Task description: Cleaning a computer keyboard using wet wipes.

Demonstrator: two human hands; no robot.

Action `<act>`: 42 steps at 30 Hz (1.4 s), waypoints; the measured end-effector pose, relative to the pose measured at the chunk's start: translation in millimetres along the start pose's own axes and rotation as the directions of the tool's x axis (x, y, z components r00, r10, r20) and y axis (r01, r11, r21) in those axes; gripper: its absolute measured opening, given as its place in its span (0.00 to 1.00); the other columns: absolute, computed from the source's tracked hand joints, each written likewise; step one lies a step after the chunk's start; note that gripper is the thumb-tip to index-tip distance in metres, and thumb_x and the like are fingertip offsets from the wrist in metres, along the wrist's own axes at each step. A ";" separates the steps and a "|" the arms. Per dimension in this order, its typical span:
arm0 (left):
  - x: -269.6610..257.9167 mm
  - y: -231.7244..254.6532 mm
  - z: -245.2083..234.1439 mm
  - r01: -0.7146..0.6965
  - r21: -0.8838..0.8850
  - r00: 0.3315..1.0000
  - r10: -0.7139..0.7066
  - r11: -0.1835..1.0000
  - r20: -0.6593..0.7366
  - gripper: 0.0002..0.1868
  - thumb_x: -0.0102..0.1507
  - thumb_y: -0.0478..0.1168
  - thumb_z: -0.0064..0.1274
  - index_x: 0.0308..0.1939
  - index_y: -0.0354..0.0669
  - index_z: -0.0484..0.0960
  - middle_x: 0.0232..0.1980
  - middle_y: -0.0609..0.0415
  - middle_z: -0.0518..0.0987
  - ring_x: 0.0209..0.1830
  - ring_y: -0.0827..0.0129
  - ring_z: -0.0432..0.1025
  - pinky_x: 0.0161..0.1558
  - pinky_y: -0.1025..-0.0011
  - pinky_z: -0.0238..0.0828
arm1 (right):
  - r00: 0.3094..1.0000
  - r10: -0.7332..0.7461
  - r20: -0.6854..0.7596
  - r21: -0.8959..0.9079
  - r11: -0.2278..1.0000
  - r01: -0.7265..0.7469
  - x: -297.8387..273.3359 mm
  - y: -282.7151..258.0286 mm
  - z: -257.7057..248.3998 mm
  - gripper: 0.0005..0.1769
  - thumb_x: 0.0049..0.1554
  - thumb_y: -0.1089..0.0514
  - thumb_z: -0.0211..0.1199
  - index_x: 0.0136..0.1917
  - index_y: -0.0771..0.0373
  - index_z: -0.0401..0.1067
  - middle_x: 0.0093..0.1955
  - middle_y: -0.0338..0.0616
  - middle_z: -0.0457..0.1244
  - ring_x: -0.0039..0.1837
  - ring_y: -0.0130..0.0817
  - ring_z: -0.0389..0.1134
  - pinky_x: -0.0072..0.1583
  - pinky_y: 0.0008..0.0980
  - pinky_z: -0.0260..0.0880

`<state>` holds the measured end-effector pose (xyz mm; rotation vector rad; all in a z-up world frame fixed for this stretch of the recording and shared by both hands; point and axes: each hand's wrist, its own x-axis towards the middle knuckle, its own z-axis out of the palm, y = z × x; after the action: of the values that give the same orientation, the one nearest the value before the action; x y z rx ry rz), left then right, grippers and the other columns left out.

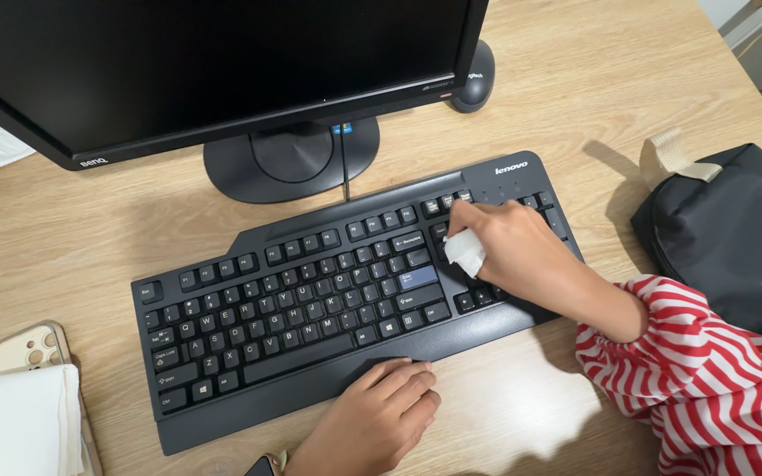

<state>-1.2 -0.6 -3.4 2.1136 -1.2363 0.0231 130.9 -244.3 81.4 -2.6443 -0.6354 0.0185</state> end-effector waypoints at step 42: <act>-5.8 -2.5 1.2 -0.082 0.086 0.994 0.087 0.993 -0.063 0.08 0.68 0.41 0.54 0.47 0.42 0.77 0.55 0.52 0.76 0.63 0.61 0.71 0.65 0.61 0.67 | 0.989 0.040 0.146 0.572 0.812 -0.117 17.4 44.2 -6.7 0.13 0.57 0.56 0.64 0.54 0.64 0.77 0.45 0.40 0.70 0.48 0.28 0.69 0.49 0.33 0.68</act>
<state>-2.8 3.9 -7.6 2.1122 -1.3051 0.1839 166.3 -275.1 71.2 -2.0754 -0.4622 0.3543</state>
